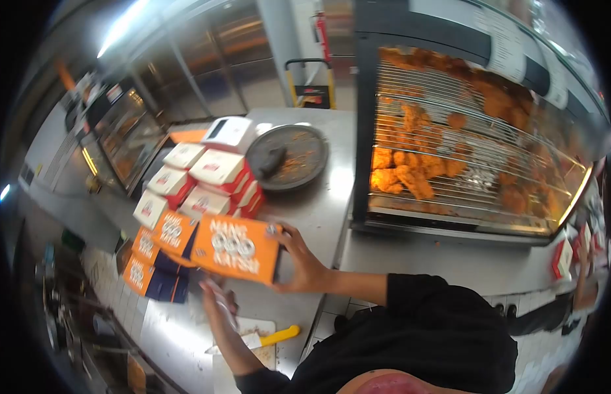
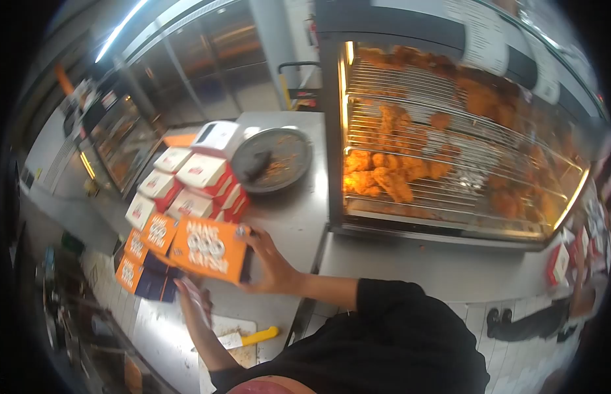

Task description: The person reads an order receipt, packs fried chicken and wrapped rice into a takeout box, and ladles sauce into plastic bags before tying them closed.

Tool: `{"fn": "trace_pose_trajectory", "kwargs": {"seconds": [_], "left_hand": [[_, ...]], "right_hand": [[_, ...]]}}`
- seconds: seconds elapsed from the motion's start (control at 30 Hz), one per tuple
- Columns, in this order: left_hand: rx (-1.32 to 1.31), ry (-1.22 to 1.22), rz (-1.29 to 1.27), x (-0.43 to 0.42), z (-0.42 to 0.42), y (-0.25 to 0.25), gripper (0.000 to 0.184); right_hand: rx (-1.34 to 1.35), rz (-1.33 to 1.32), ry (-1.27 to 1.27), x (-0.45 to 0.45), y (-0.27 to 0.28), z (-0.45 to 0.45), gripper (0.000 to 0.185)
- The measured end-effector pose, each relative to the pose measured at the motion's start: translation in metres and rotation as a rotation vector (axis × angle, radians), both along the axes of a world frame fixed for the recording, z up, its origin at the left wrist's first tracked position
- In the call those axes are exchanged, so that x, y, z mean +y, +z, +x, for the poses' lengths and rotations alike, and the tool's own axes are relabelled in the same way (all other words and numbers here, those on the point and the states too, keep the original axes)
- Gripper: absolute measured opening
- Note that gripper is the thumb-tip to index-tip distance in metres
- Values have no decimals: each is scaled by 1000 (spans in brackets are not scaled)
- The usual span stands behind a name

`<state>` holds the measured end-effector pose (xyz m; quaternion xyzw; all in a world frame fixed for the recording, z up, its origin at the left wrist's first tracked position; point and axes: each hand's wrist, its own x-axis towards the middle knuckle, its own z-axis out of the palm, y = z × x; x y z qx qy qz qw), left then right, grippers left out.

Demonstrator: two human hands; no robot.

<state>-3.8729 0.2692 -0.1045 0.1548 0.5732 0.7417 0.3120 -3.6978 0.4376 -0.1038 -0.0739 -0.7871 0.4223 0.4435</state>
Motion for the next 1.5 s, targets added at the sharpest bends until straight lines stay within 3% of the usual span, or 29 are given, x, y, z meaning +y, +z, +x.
{"fn": "trace_pose_trajectory", "kwargs": {"seconds": [0.03,0.1,0.23,0.27,0.3,0.4,0.5,0.6,0.73,0.8,0.83,0.87,0.97,1.0,1.07,1.13,1.3,1.37,1.5], "left_hand": [[-108,-15,-38,2,28,-13,72],[-212,-138,-191,7,83,-39,59],[-277,-358,-212,41,200,-37,43],[-222,-456,-184,45,228,-30,39],[-188,-539,-180,49,249,-44,40],[-316,-710,-258,61,313,-70,47],[-156,-812,-188,81,394,-76,52],[-105,-964,-152,96,452,-78,65],[-70,-1116,-281,106,516,-82,76],[-126,-1130,-275,104,543,-88,74],[-143,-1121,-252,105,553,-94,73],[-166,-1122,-270,108,559,-98,73],[-270,-1014,-374,115,563,-100,72],[-238,-1065,-379,118,564,-92,71],[-220,-1107,-397,118,574,-93,70],[-100,-1125,-527,117,587,-99,71],[-52,-1157,-476,112,599,-108,72],[-102,-1292,-414,108,590,-119,62],[-24,-1292,-520,94,568,-125,47]], "right_hand": [[-16,43,17,1,-5,35,92],[-12,-120,107,1,-21,99,89],[-139,-75,-47,-8,-35,226,84],[-340,-11,-123,-11,-39,258,82],[-544,50,-199,-14,-40,289,81],[-672,15,-372,-35,-39,361,82],[-806,-36,-598,-50,-16,417,81],[-725,-45,-748,-52,-26,473,92],[-791,-225,-738,-50,-34,554,90],[-766,-249,-698,-55,-31,587,72],[-652,-452,-687,-55,-17,597,61],[-710,-518,-671,-54,-5,612,53],[-923,-556,-727,-34,28,643,40],[-790,-320,-807,-27,17,654,37],[-834,-132,-908,-4,7,666,27],[-880,-86,-947,20,1,665,25],[-1054,21,-1018,46,-16,653,22],[-923,129,-1064,51,-29,656,23],[-769,183,-1097,36,-32,660,34]]}}
